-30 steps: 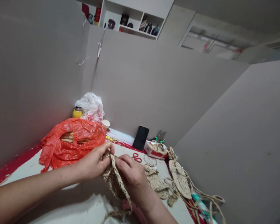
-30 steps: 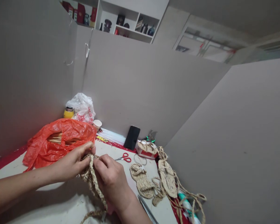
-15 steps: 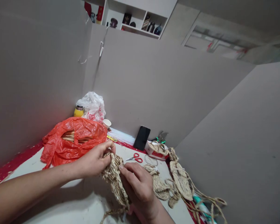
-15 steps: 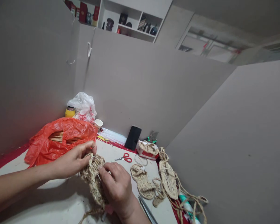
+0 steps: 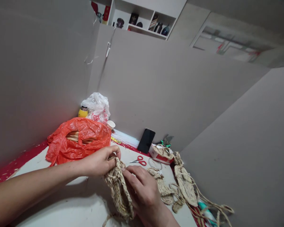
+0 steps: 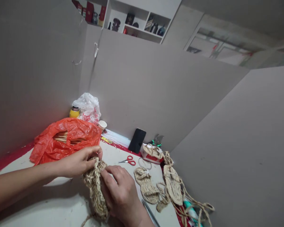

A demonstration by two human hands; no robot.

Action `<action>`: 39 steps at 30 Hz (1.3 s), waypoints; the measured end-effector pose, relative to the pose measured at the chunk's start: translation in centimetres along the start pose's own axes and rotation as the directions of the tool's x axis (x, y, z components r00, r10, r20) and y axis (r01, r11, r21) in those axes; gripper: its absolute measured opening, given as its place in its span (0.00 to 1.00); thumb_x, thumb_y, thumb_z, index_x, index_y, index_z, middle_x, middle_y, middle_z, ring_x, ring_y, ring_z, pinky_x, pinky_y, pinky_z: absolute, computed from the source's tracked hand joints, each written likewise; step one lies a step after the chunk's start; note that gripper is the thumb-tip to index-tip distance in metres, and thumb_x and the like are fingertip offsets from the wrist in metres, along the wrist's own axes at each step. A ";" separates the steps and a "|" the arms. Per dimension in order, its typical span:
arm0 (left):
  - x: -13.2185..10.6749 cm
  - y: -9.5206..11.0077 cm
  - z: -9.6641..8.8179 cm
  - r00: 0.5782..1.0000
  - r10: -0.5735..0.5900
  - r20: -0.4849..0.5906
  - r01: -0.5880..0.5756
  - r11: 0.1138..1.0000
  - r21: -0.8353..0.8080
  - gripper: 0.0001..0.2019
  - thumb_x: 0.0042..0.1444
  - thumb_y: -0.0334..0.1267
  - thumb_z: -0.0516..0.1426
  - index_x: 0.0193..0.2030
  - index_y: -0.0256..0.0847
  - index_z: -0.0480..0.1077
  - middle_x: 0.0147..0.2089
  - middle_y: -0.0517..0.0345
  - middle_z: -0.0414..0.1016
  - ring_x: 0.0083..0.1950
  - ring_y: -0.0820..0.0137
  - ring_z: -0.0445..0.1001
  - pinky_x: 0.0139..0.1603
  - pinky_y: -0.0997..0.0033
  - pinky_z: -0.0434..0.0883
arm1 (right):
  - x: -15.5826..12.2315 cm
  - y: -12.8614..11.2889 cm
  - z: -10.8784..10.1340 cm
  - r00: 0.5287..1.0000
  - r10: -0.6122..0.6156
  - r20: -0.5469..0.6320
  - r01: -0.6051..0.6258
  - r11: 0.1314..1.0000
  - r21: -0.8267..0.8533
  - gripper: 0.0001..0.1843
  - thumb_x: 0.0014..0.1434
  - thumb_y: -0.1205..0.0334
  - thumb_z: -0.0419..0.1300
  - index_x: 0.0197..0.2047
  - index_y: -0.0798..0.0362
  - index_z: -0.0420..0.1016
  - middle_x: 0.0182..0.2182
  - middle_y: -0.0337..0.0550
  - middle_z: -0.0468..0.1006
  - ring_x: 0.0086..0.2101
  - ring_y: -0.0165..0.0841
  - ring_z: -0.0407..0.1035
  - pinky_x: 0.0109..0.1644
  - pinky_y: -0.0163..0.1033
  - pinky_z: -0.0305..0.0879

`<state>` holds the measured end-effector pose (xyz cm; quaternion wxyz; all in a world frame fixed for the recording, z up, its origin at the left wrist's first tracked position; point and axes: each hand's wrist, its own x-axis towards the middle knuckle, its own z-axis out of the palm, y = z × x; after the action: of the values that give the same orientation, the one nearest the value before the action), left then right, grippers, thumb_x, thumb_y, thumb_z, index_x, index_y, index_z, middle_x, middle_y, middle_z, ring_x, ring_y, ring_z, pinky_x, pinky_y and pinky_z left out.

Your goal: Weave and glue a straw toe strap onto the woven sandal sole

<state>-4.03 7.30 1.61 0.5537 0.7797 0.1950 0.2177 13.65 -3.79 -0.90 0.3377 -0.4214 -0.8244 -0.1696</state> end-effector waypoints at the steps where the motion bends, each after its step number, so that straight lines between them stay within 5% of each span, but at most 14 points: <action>1: 0.0 0.1 0.0 1.000 -0.006 0.006 0.006 1.000 0.009 0.08 0.51 0.27 0.48 0.37 0.42 0.60 0.26 0.68 0.58 0.25 0.76 0.59 0.25 0.79 0.59 | -0.1 0.0 -0.2 1.000 0.002 0.005 -0.002 1.000 0.015 0.21 0.57 0.76 0.55 0.53 0.56 0.67 0.39 0.53 0.77 0.38 0.39 0.71 0.40 0.45 0.71; 4: -0.1 0.3 0.0 1.000 -0.007 0.001 0.006 0.999 0.050 0.07 0.51 0.27 0.48 0.36 0.41 0.60 0.26 0.67 0.58 0.26 0.75 0.59 0.24 0.79 0.58 | -0.2 -0.2 -0.8 0.997 0.066 -0.046 -0.063 0.995 0.075 0.23 0.56 0.77 0.55 0.55 0.55 0.66 0.40 0.52 0.77 0.39 0.39 0.71 0.42 0.45 0.70; 8: -0.1 0.5 -0.1 0.999 -0.017 -0.035 0.020 0.995 0.100 0.07 0.51 0.27 0.48 0.36 0.41 0.60 0.26 0.67 0.58 0.26 0.74 0.59 0.24 0.78 0.59 | 0.0 -1.8 -1.8 0.939 0.301 -0.165 -0.272 0.946 0.176 0.13 0.59 0.71 0.56 0.47 0.53 0.68 0.33 0.45 0.76 0.33 0.34 0.72 0.36 0.39 0.69; 17: 0.3 -0.2 -0.2 0.990 -0.068 -0.124 0.070 0.997 0.017 0.08 0.50 0.27 0.49 0.37 0.41 0.59 0.23 0.69 0.58 0.22 0.76 0.58 0.21 0.79 0.58 | -1.5 -4.1 -1.0 0.930 0.368 0.004 -0.366 0.925 0.104 0.05 0.61 0.70 0.56 0.35 0.53 0.72 0.22 0.39 0.72 0.22 0.30 0.67 0.25 0.33 0.60; 22: 0.8 -1.1 0.1 0.984 -0.083 -0.159 0.076 0.996 -0.052 0.09 0.49 0.27 0.49 0.37 0.42 0.59 0.21 0.71 0.58 0.20 0.77 0.58 0.19 0.81 0.55 | -1.5 -5.4 0.7 0.829 0.534 0.167 -0.558 0.814 0.163 0.19 0.65 0.61 0.51 0.22 0.52 0.65 0.17 0.36 0.66 0.19 0.27 0.61 0.22 0.31 0.53; 27: 1.1 -2.1 0.8 0.975 -0.085 -0.204 0.060 0.990 -0.125 0.07 0.49 0.29 0.50 0.36 0.42 0.60 0.21 0.71 0.59 0.20 0.77 0.60 0.18 0.82 0.55 | -1.4 -6.1 1.9 0.704 0.644 0.299 -0.694 0.713 0.098 0.23 0.68 0.55 0.46 0.21 0.51 0.60 0.15 0.34 0.65 0.17 0.26 0.57 0.21 0.32 0.48; 34: 1.3 -2.2 1.2 0.961 -0.086 -0.261 0.023 0.972 -0.234 0.05 0.51 0.32 0.52 0.35 0.41 0.58 0.22 0.69 0.63 0.22 0.77 0.65 0.21 0.82 0.57 | -1.1 -5.8 2.5 0.823 0.549 0.145 -0.502 0.823 -0.267 0.23 0.68 0.61 0.43 0.23 0.50 0.68 0.14 0.41 0.75 0.14 0.30 0.65 0.22 0.39 0.42; 39: 1.3 -2.1 1.3 0.955 -0.077 -0.288 -0.003 0.963 -0.269 0.06 0.52 0.34 0.52 0.35 0.42 0.58 0.23 0.69 0.64 0.21 0.77 0.64 0.21 0.81 0.57 | -1.0 -5.5 3.0 0.828 0.550 0.109 -0.497 0.809 -0.314 0.24 0.68 0.61 0.42 0.24 0.50 0.70 0.14 0.43 0.76 0.13 0.34 0.68 0.22 0.40 0.41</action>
<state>-2.36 7.66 -0.65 0.6220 0.6531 0.2594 0.3453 8.40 -5.93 -3.72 0.2278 -0.6898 -0.6730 -0.1393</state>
